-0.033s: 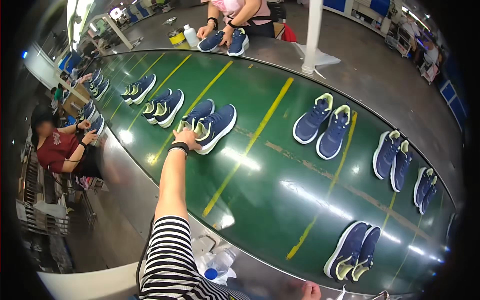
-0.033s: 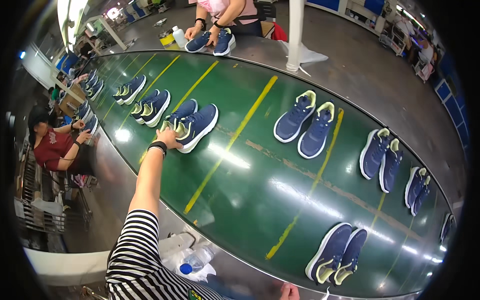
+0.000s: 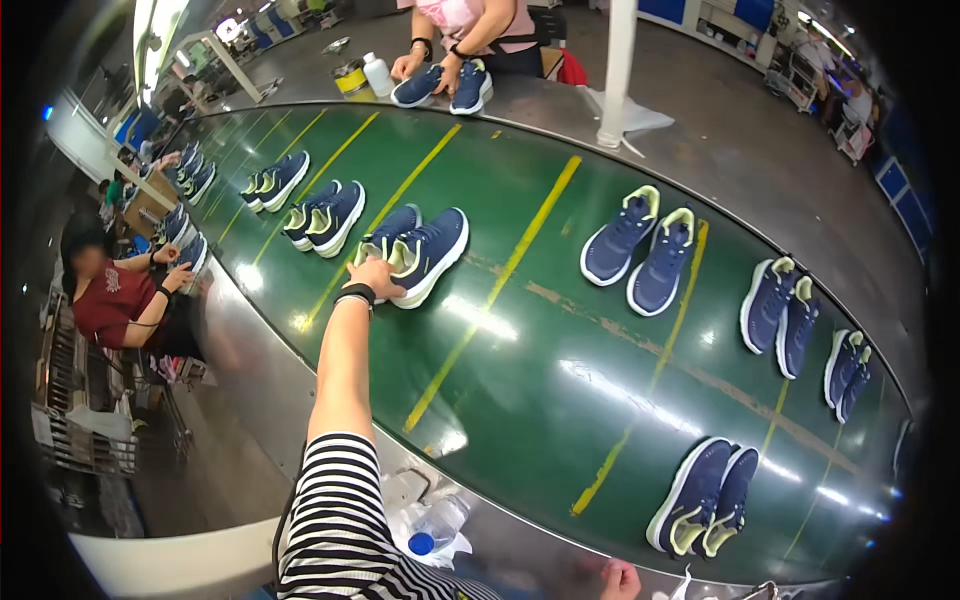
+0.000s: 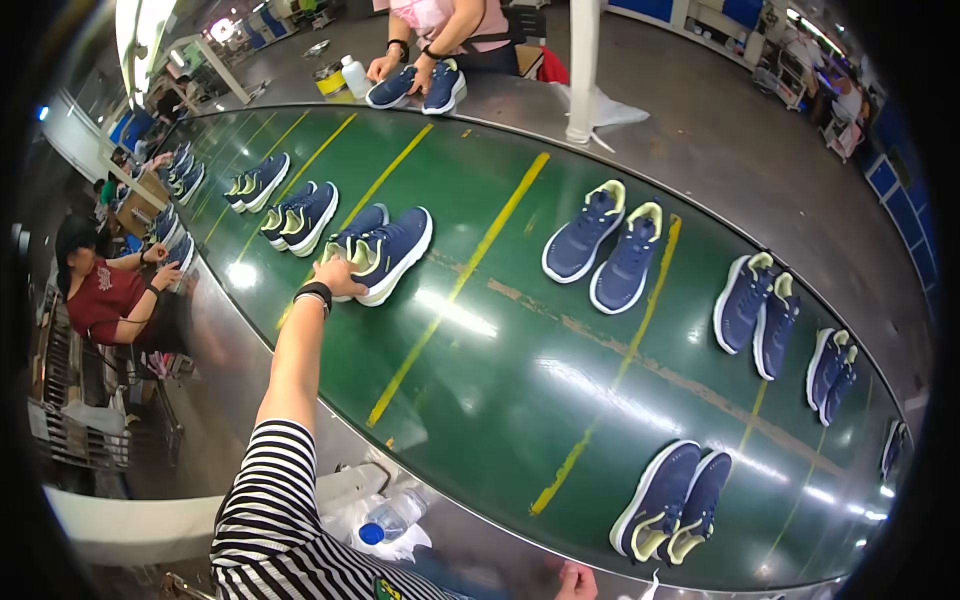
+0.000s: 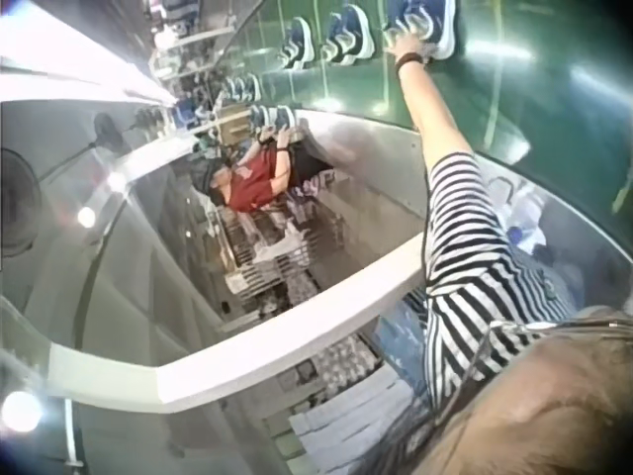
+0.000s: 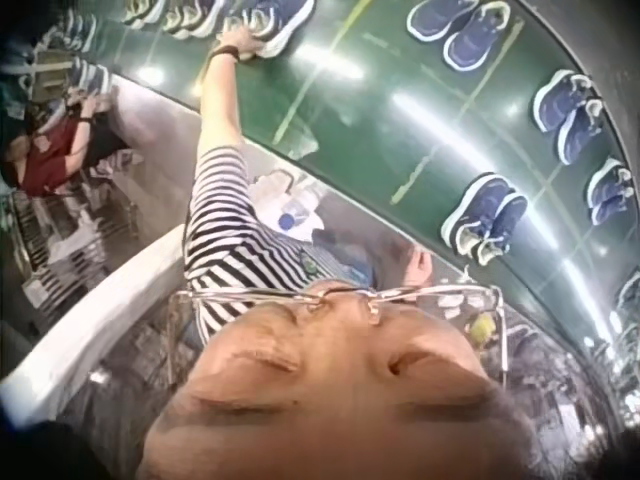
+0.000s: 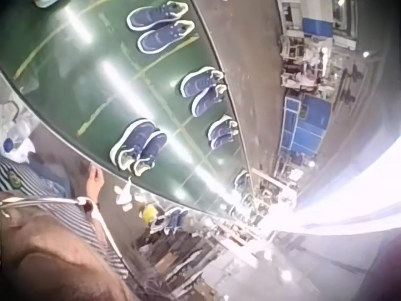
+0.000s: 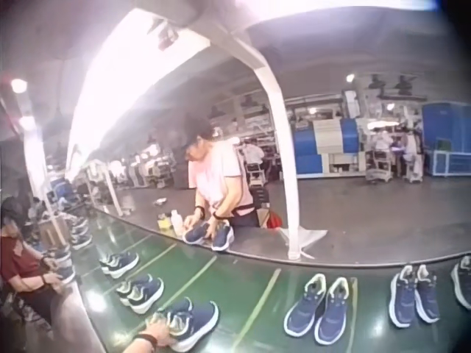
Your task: The person wipes the exterior of blue sneakers with a white cloth on a factory assembly line. They handle the shoes one at a time, rotating them to clean different sides, and place them back on the moving conveyor belt.
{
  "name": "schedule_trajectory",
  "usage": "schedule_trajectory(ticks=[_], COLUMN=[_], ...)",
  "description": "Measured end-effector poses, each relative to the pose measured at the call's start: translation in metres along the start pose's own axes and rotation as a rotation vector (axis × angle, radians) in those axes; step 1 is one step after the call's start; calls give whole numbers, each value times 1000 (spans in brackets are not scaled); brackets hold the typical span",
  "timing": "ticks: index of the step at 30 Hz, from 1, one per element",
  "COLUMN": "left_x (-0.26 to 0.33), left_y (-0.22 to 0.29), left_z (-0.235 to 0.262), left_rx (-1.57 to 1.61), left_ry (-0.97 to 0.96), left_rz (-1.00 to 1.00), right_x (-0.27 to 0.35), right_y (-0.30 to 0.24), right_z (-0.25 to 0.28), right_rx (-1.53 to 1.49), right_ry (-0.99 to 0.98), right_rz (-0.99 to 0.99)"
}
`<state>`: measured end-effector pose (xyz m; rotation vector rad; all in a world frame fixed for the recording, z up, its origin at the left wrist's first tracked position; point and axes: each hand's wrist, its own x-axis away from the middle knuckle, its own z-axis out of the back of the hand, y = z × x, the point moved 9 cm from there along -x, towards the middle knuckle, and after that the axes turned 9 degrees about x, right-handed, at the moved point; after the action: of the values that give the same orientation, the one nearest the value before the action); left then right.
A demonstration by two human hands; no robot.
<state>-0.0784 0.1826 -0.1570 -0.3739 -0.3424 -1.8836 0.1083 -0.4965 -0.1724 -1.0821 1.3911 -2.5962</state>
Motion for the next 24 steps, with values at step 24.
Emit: schedule_trajectory(ticks=[24], left_x=[421], left_y=[258], left_z=[-32], left_rx=[147], left_ry=[-14], left_rz=[-777], right_x=[63], right_y=[42], right_z=[83], right_rx=[10], right_ry=[-139], right_rz=[467])
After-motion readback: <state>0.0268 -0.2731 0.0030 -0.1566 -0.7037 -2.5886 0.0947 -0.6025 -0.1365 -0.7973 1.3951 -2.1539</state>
